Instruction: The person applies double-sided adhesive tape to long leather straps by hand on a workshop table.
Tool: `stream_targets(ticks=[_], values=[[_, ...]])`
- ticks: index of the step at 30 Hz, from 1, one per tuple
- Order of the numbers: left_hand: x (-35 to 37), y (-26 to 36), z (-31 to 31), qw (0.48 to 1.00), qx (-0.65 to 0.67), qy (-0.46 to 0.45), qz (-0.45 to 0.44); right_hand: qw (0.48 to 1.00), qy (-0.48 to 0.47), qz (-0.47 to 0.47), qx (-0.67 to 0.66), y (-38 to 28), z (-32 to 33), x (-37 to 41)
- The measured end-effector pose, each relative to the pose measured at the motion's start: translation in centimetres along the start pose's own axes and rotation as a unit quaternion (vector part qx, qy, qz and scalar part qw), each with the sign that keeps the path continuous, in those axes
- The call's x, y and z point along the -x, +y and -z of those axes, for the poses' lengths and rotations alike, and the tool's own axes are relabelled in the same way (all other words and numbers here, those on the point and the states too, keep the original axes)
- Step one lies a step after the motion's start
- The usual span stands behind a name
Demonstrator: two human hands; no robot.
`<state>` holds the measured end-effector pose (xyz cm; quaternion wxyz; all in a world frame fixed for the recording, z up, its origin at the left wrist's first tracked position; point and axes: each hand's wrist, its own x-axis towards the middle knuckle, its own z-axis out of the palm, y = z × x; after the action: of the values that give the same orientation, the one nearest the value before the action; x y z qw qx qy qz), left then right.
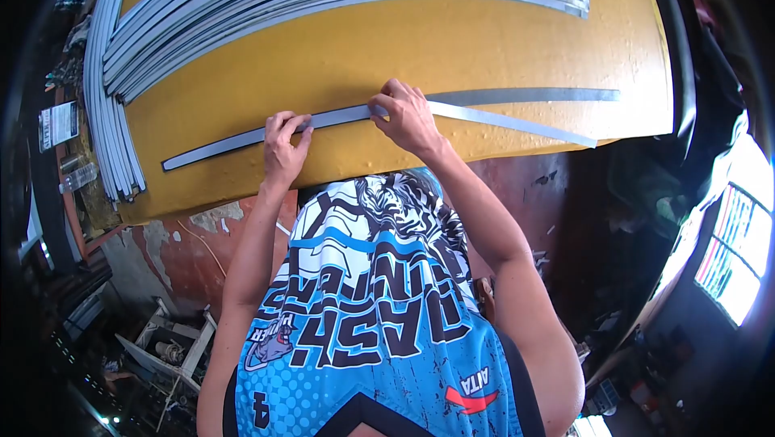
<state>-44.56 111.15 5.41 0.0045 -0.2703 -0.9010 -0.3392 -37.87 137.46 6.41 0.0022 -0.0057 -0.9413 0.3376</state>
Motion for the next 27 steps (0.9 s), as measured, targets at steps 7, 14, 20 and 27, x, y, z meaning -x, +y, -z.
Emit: stream_targets(ticks=[7,14,20,27], values=[[0.0,-0.1,0.1,1.000,-0.001,0.000,-0.003,1.000,0.001,0.000,0.000,0.0,-0.2,-0.1],[-0.1,0.3,0.4,1.000,-0.020,-0.002,-0.010,1.000,0.005,0.003,0.001,-0.3,-0.4,-0.3],[0.1,1.2,-1.0,0.998,-0.010,-0.026,-0.057,1.000,0.015,0.013,0.000,0.0,-0.8,-0.4],[-2.1,4.7,-4.8,0.995,0.035,-0.015,-0.094,0.999,0.030,0.012,-0.003,-0.2,-1.2,-0.5]])
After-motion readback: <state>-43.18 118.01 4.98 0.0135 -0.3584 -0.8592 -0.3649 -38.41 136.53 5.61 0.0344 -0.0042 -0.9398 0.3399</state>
